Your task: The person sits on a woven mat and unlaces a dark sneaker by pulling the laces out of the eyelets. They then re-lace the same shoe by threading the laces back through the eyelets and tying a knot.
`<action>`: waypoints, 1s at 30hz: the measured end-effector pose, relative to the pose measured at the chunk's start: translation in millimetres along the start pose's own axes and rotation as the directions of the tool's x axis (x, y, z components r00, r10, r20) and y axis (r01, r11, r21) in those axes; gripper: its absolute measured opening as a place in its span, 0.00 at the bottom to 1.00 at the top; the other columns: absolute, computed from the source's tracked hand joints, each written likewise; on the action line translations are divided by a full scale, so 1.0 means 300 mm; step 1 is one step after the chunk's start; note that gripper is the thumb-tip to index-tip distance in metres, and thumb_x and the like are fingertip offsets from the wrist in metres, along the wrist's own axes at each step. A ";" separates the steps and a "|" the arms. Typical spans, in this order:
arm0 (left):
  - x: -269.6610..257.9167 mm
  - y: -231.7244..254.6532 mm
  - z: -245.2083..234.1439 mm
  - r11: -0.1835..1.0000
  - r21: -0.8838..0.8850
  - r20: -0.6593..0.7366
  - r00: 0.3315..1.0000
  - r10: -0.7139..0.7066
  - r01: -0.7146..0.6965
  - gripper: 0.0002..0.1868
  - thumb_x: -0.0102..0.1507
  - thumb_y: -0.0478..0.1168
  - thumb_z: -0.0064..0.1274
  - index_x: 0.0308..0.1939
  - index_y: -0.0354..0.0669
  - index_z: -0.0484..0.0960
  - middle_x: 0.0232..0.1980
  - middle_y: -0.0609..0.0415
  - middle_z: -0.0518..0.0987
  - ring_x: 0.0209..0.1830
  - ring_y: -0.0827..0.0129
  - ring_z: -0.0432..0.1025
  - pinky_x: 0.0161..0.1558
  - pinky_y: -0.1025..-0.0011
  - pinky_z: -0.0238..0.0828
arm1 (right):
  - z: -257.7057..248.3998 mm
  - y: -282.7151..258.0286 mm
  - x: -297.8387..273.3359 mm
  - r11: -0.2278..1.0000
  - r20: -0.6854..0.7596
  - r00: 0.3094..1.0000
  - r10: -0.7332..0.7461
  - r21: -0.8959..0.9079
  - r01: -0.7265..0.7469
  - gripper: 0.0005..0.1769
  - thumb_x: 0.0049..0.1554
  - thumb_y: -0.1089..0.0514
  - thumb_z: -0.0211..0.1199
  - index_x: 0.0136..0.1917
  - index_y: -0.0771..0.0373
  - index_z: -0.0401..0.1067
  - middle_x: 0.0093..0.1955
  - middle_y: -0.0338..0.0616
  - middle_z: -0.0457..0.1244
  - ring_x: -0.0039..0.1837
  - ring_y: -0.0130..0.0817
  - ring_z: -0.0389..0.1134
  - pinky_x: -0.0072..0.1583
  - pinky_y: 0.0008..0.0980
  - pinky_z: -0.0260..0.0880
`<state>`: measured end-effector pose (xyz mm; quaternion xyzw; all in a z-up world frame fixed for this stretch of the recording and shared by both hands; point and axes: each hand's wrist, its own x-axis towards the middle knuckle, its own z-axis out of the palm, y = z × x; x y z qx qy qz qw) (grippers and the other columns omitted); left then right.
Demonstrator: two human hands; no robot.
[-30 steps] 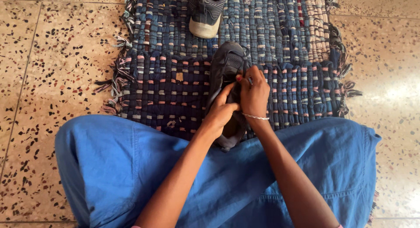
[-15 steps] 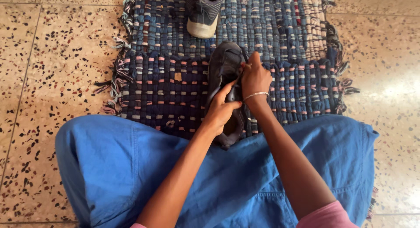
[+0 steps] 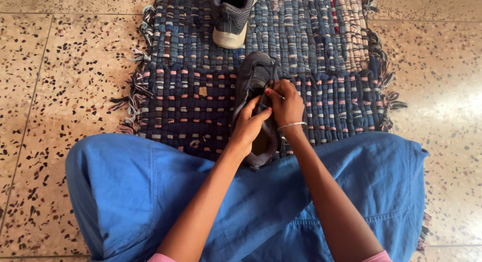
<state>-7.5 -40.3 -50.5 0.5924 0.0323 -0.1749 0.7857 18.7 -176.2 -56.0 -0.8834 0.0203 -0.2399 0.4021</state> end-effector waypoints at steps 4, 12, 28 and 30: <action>0.018 -0.020 -0.008 0.993 -0.121 0.030 1.000 -0.002 0.005 0.27 0.63 0.33 0.54 0.68 0.39 0.75 0.59 0.51 0.80 0.59 0.70 0.73 0.61 0.73 0.65 | 0.018 -0.027 -0.008 0.979 0.013 0.995 0.101 -0.180 -0.097 0.08 0.63 0.58 0.64 0.47 0.63 0.68 0.40 0.54 0.70 0.42 0.55 0.71 0.42 0.49 0.66; 0.040 -0.028 -0.034 0.955 -0.265 0.065 0.990 -0.122 0.135 0.34 0.60 0.26 0.53 0.72 0.43 0.71 0.58 0.53 0.80 0.54 0.71 0.73 0.60 0.74 0.66 | 0.021 0.000 0.017 0.725 0.024 0.915 0.402 0.602 -0.334 0.04 0.68 0.66 0.46 0.50 0.64 0.53 0.46 0.56 0.71 0.48 0.39 0.78 0.47 0.32 0.81; -0.144 0.105 0.039 0.644 0.689 -0.136 0.813 0.566 -0.332 0.15 0.65 0.42 0.60 0.41 0.34 0.73 0.38 0.41 0.80 0.38 0.49 0.77 0.40 0.57 0.72 | -0.110 -0.019 -0.162 0.537 0.273 0.843 0.463 0.670 -0.512 0.19 0.68 0.49 0.52 0.59 0.65 0.74 0.59 0.45 0.70 0.62 0.31 0.71 0.58 0.28 0.74; -0.180 0.166 0.026 0.439 0.833 -0.048 0.745 0.666 -0.338 0.15 0.65 0.42 0.59 0.38 0.34 0.72 0.36 0.38 0.78 0.35 0.42 0.75 0.36 0.52 0.71 | -0.109 -0.039 -0.154 0.588 0.280 0.846 0.454 0.619 -0.521 0.18 0.68 0.49 0.54 0.57 0.65 0.75 0.57 0.44 0.71 0.59 0.30 0.71 0.55 0.28 0.74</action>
